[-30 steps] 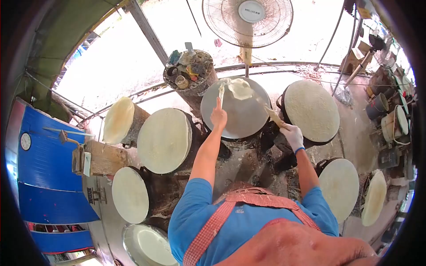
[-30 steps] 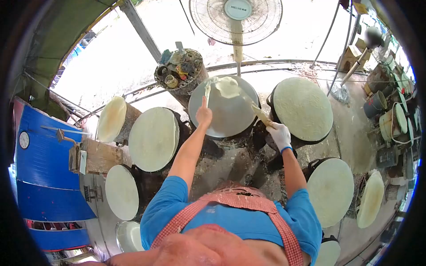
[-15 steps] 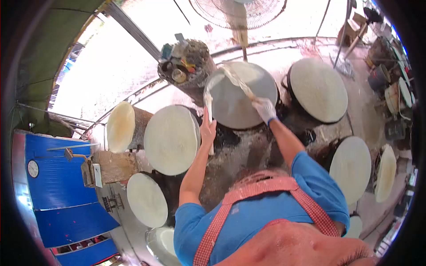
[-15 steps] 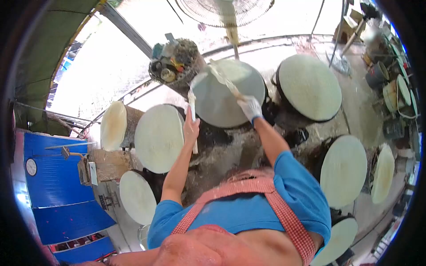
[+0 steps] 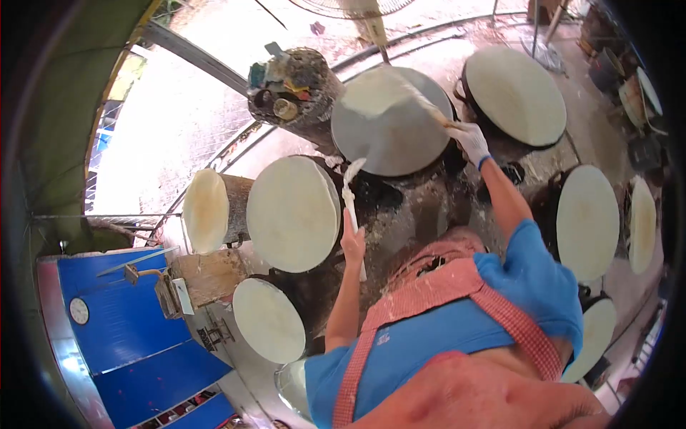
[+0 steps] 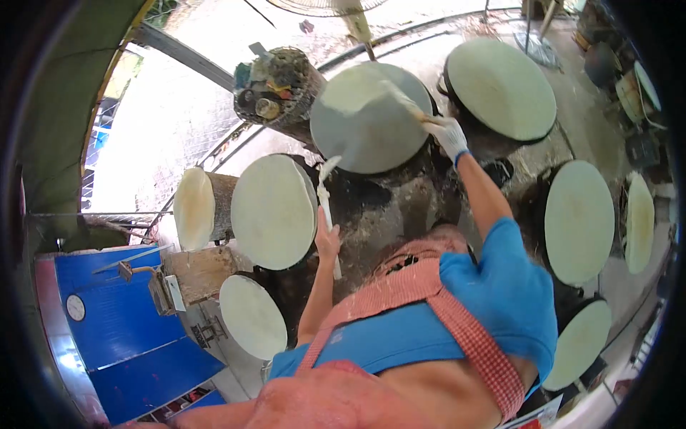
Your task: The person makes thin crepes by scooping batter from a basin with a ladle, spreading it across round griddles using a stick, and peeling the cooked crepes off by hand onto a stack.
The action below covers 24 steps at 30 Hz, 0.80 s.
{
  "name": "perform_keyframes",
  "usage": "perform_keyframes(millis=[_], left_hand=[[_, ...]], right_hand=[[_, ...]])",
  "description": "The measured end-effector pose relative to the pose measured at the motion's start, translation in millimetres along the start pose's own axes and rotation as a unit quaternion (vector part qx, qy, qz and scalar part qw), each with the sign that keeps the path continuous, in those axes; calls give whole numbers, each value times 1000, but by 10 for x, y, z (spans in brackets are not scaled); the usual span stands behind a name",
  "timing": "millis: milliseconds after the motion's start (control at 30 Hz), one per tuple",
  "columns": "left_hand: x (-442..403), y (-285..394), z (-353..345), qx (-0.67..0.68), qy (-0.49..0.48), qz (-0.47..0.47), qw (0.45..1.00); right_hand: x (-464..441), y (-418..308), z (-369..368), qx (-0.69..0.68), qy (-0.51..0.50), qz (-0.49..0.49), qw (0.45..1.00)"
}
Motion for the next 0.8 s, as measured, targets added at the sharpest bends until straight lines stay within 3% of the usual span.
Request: perform_keyframes(millis=[33,67,133,200,267,400,533,633,667,733,800], left_hand=[[9,-17,-24,1,-4,25,1000],[19,-29,-48,2,-10,50,999],[60,-115,-89,7,-12,65,998],[59,49,-82,9,-10,84,996],[158,433,65,139,-62,279,948],[350,496,-45,187,-21,302,935],[485,572,-168,247,-12,355,902],[673,753,-104,232,-20,380,895],[749,756,-119,241,-15,385,891],[860,765,-141,245,-11,397,884],[912,713,-229,262,-2,421,869]], right_hand=[[56,61,-85,-93,44,-35,994],[45,172,-228,-93,38,-76,992],[87,230,-656,-126,-20,-29,991],[124,19,-620,-111,-130,-114,979],[14,-211,-224,-35,-115,-101,988],[-462,-119,156,-119,-31,-117,986],[-261,-58,-276,-90,-201,-192,956],[-398,-309,166,-45,-232,-235,943],[-607,-289,299,12,-180,-189,965],[-953,-323,283,-70,-114,-141,981],[-957,-202,83,-40,-179,-171,968]])
Point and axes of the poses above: each hand's wrist, its own x-axis away from the middle knuckle, its own z-axis out of the back of the hand, y = z × x, the point moved 3 cm from there along -x, towards the middle knuckle, and after that the axes turned 7 degrees about -x, right-handed, at the moved point
